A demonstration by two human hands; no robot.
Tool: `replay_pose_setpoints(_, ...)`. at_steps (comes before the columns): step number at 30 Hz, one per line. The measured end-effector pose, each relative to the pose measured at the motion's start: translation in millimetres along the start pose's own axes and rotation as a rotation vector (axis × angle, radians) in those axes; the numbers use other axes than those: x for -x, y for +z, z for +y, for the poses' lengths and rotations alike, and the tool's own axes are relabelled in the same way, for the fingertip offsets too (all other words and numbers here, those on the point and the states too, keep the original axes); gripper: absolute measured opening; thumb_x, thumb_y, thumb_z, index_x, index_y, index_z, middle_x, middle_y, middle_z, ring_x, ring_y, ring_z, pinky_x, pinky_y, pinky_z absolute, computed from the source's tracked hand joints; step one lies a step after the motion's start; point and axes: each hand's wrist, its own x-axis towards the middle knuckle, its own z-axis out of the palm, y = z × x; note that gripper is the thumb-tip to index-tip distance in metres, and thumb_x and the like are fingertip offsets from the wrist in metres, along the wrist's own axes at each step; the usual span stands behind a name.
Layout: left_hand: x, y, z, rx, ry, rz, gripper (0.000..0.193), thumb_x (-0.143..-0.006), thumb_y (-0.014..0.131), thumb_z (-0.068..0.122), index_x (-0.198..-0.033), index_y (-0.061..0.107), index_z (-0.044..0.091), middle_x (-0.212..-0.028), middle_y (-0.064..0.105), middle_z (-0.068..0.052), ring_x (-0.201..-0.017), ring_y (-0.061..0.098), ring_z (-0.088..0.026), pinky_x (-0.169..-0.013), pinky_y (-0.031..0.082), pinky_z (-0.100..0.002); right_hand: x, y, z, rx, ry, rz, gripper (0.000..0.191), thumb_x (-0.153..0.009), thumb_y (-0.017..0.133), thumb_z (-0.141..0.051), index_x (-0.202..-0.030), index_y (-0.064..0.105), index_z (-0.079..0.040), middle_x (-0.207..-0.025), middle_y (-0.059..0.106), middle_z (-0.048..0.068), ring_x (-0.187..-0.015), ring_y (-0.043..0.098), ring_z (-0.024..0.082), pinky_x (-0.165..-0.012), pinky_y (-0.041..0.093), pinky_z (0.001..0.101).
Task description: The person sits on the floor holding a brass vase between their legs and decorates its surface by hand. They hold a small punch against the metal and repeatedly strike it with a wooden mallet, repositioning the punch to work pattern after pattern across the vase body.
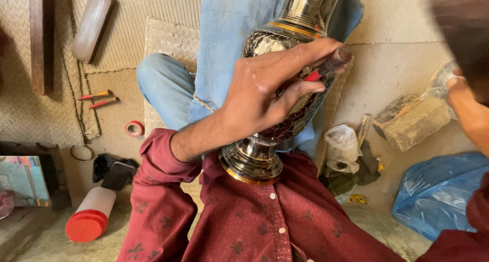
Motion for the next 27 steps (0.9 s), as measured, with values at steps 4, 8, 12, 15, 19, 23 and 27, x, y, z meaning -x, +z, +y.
replay_pose_setpoints(4,-5,-2,0,0.005,0.031,-0.046,0.05,-0.104,0.076,0.008,-0.146,0.049,0.013,-0.131,0.069,-0.004,-0.119,0.073,-0.024,-0.097,0.062,-0.028,38,-1,-3,0.083,0.067,0.161,0.02,-0.121,0.058,-0.008,-0.111,0.052,0.008,-0.094,0.062,0.019,-0.082,0.068,0.022,-0.072,0.056,0.0333)
replay_pose_setpoints(8,-15,-5,-3,-0.026,0.157,-0.127,0.05,-0.105,0.075,0.011,-0.146,0.047,0.014,-0.131,0.067,-0.004,-0.118,0.07,-0.025,-0.096,0.06,-0.031,57,20,-44,-0.099,0.015,0.152,0.017,-0.114,0.064,-0.001,-0.101,0.053,0.005,-0.091,0.062,0.015,-0.084,0.067,0.018,-0.078,0.056,0.0288)
replay_pose_setpoints(12,-32,-9,-9,-0.014,0.216,-0.326,0.052,-0.1,0.074,0.01,-0.147,0.05,0.012,-0.13,0.07,-0.007,-0.114,0.071,-0.031,-0.086,0.058,-0.038,61,42,-69,0.045,-0.262,0.242,0.031,-0.097,0.071,0.011,-0.118,0.049,0.006,-0.101,0.061,0.021,-0.09,0.064,0.024,-0.083,0.056,0.0314)
replay_pose_setpoints(15,-46,-11,-11,0.087,0.219,-0.501,0.061,-0.094,0.07,0.003,-0.15,0.05,0.015,-0.129,0.073,-0.005,-0.113,0.073,-0.03,-0.081,0.056,-0.04,58,68,-61,0.2,-0.563,0.411,0.077,-0.093,0.075,0.012,-0.156,0.032,0.002,-0.112,0.06,0.027,-0.091,0.063,0.03,-0.081,0.055,0.0352)
replay_pose_setpoints(19,-62,-12,-10,0.045,0.313,-0.667,0.063,-0.092,0.075,0.005,-0.149,0.053,0.017,-0.115,0.076,-0.005,-0.1,0.072,-0.032,-0.075,0.052,-0.043,77,106,-41,0.249,-0.532,0.525,0.091,-0.092,0.073,0.008,-0.162,0.016,-0.005,-0.116,0.059,0.024,-0.096,0.065,0.032,-0.086,0.055,0.0395)
replay_pose_setpoints(23,-73,-8,-9,-0.011,0.405,-0.829,0.074,-0.077,0.076,0.005,-0.147,0.055,0.02,-0.11,0.075,-0.008,-0.091,0.071,-0.031,-0.066,0.047,-0.045,84,142,-27,0.074,-0.411,0.651,0.088,-0.097,0.073,0.006,-0.163,0.015,-0.006,-0.108,0.058,0.018,-0.095,0.06,0.028,-0.093,0.051,0.0413)
replay_pose_setpoints(27,-82,1,-10,0.076,0.441,-0.992,0.07,-0.082,0.075,0.005,-0.147,0.056,0.024,-0.099,0.079,-0.001,-0.082,0.073,-0.024,-0.065,0.046,-0.044,82,155,-16,0.65,-0.674,0.818,0.102,-0.084,0.07,0.014,-0.16,0.007,-0.01,-0.114,0.057,0.027,-0.102,0.061,0.04,-0.1,0.05,0.0503)
